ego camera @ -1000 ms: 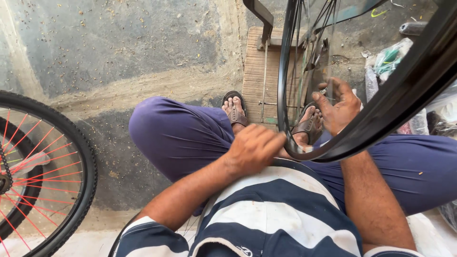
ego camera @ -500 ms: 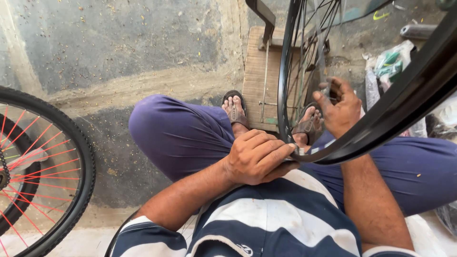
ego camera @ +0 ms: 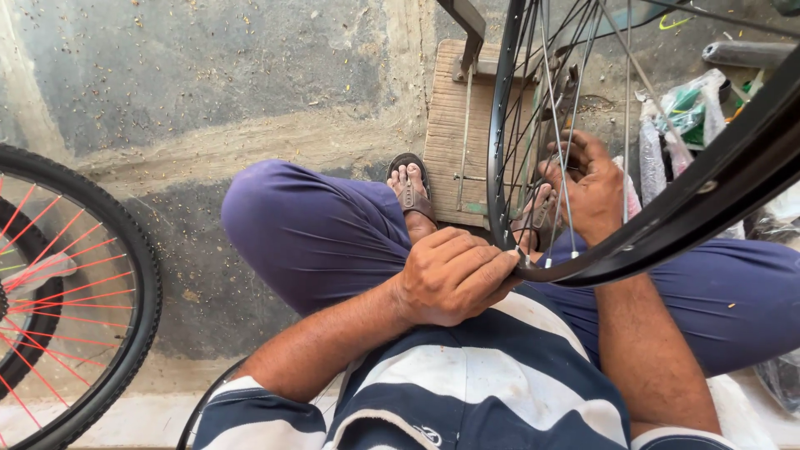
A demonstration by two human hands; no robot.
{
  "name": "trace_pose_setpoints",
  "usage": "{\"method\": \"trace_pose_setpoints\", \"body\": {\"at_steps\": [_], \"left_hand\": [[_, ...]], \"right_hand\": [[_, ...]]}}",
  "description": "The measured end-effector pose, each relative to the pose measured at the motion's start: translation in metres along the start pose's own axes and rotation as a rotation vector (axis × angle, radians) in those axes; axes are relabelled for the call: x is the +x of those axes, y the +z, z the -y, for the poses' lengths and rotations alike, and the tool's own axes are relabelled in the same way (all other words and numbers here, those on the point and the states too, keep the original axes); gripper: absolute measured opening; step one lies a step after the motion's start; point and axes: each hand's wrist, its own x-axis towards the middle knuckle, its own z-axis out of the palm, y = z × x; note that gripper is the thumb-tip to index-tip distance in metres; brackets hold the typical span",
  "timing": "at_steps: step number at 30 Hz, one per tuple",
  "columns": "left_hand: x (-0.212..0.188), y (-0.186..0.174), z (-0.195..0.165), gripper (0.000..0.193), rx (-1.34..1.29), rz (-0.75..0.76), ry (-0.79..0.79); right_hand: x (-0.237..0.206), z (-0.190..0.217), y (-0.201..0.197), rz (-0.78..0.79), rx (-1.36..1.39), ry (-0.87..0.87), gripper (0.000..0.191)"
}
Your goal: The person sits on the floor and uses a spoke wrench to tighten the nipples on a bicycle wheel mounted on a truing stand. They rotate the wheel periodically to access different spokes and continue adjusting the tension throughout the clip.
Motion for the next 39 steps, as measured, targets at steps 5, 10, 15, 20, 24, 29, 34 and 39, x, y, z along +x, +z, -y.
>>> {"method": "trace_pose_setpoints", "body": {"at_steps": [5, 10, 15, 20, 24, 29, 34, 39], "left_hand": [[0.007, 0.014, 0.043, 0.021, -0.232, -0.094, -0.188], [0.026, 0.076, 0.128, 0.070, -0.243, 0.009, -0.776], [0.006, 0.116, 0.159, 0.096, -0.500, 0.188, -0.852], [0.004, 0.119, 0.157, 0.100, -0.510, 0.203, -0.869], [0.007, 0.117, 0.156, 0.100, -0.527, 0.215, -0.895], [0.005, 0.118, 0.157, 0.100, -0.533, 0.216, -0.872], [0.005, 0.121, 0.160, 0.101, -0.553, 0.209, -0.887], [0.004, 0.122, 0.162, 0.102, -0.561, 0.208, -0.875]], "right_hand": [[0.007, -0.002, 0.001, 0.199, 0.048, 0.005, 0.056], [0.017, -0.009, 0.007, 0.403, 0.162, 0.049, 0.053], [0.018, -0.014, 0.013, 0.458, 0.197, 0.039, 0.043], [0.017, -0.010, 0.009, 0.465, -0.034, 0.120, 0.034], [0.021, -0.007, 0.005, 0.585, 0.104, 0.132, 0.033], [0.017, 0.008, 0.015, 0.435, -0.135, 0.052, 0.026], [0.004, 0.030, 0.032, 0.258, -0.333, -0.156, 0.021], [0.002, 0.042, 0.041, 0.165, -0.420, -0.065, 0.024]]}}
